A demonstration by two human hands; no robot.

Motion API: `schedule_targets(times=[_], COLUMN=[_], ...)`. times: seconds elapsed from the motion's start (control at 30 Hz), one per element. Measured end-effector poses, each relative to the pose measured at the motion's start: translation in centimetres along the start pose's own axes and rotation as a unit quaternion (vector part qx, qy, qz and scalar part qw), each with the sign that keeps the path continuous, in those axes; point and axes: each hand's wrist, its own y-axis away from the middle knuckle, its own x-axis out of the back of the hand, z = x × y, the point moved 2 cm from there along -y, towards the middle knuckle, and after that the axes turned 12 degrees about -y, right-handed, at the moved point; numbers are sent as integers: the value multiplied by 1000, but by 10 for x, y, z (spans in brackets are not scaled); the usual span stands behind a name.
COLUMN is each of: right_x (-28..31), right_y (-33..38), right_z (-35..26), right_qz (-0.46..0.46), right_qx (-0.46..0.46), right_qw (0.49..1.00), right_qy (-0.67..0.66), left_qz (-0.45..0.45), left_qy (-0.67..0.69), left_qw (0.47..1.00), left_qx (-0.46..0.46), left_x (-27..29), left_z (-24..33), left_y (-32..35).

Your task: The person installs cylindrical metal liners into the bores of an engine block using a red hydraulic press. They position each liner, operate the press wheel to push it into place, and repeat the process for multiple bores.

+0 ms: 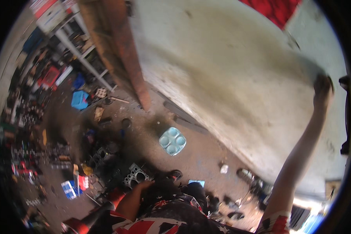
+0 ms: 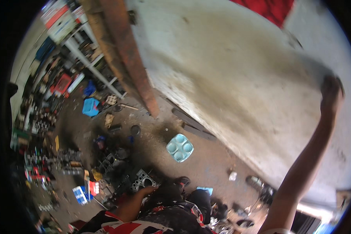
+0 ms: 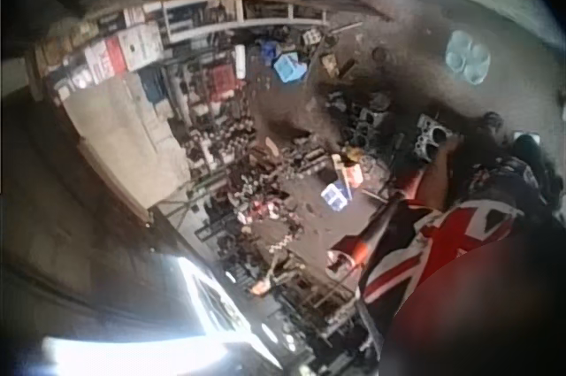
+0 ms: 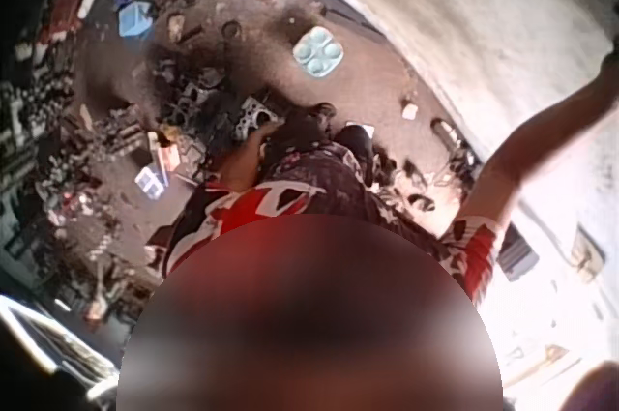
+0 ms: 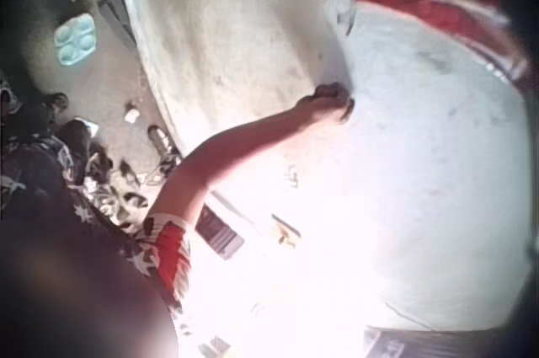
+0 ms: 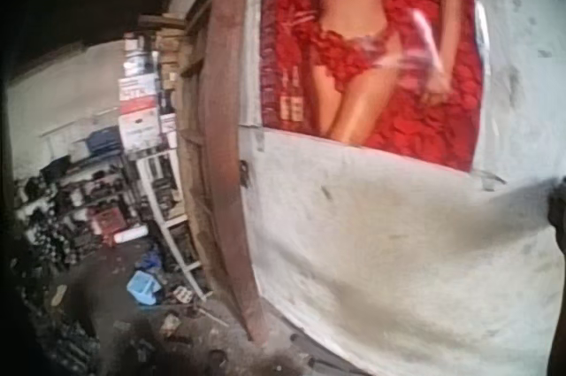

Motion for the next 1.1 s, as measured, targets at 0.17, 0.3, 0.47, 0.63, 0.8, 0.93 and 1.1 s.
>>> schedule_targets(times=[0.17, 0.3, 0.47, 0.63, 0.8, 0.93, 1.1], right_x=[53, 85, 26, -77, -149, -213, -279], right_y=[-25, -13, 163, 337, 368, 390, 466], right_z=[26, 72, 233, 306, 355, 413, 414], right_qz=[-86, -146, -552, -693, -780, -819, -818], right_qx=[-43, -152, -333, -457, -462, -305, -382], right_qw=[995, 977, 744, 511, 354, 350, 325], right_qy=[38, 35, 177, 224, 231, 337, 281], left_qz=[94, 164, 393, 353, 381, 404, 330], left_qy=[61, 35, 119, 128, 352, 404, 423], left_qw=[989, 981, 901, 925, 853, 816, 824], left_qx=[-97, -98, -144, -55, -54, 88, 182], left_x=[29, 57, 89, 84, 50, -31, -185], left_z=[74, 141, 217, 254, 231, 157, 76], left_y=[3, -11, -31, 6, 47, 49, 66])
